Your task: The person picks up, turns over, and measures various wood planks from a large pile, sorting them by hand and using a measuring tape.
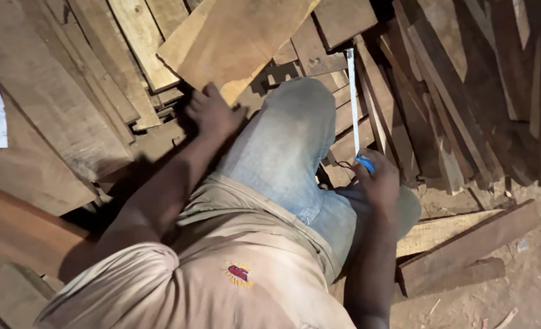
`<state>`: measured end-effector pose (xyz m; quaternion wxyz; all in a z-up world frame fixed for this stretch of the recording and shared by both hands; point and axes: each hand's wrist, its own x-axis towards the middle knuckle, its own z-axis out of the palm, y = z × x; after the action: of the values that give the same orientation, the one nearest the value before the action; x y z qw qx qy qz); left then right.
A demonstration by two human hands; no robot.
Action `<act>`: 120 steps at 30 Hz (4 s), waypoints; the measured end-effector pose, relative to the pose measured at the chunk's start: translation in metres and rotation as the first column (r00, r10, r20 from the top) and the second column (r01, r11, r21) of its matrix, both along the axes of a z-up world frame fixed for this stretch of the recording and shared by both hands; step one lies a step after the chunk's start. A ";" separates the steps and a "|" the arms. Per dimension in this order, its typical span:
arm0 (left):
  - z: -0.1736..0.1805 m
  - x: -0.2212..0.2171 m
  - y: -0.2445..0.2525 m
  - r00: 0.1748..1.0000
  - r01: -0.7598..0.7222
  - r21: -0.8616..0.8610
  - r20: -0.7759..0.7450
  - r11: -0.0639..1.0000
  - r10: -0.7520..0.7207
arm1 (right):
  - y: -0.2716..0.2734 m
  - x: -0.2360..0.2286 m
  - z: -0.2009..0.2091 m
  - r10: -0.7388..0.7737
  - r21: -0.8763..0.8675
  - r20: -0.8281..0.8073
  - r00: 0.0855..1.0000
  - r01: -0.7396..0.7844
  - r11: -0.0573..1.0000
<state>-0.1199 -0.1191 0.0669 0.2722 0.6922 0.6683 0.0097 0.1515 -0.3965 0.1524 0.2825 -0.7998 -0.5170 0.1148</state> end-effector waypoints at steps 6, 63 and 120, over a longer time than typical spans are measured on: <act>-0.040 -0.038 0.017 0.837 0.527 0.348 -0.373 0.775 -0.402 | 0.002 -0.007 0.007 0.000 0.011 -0.034 0.999 0.000 1.000; -0.049 -0.024 0.136 -0.475 -0.046 -0.735 0.612 0.677 0.632 | -0.006 -0.003 0.004 -0.075 0.100 -0.158 0.985 0.091 0.991; 0.010 0.266 0.022 0.165 0.264 -0.585 0.810 0.767 0.562 | -0.101 0.000 0.162 -0.199 -0.193 0.543 0.816 0.352 0.916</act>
<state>0.1465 -0.0971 0.0773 0.8372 0.3119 0.3662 0.2602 0.1517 -0.4974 0.3147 0.0303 -0.9001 -0.4288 -0.0714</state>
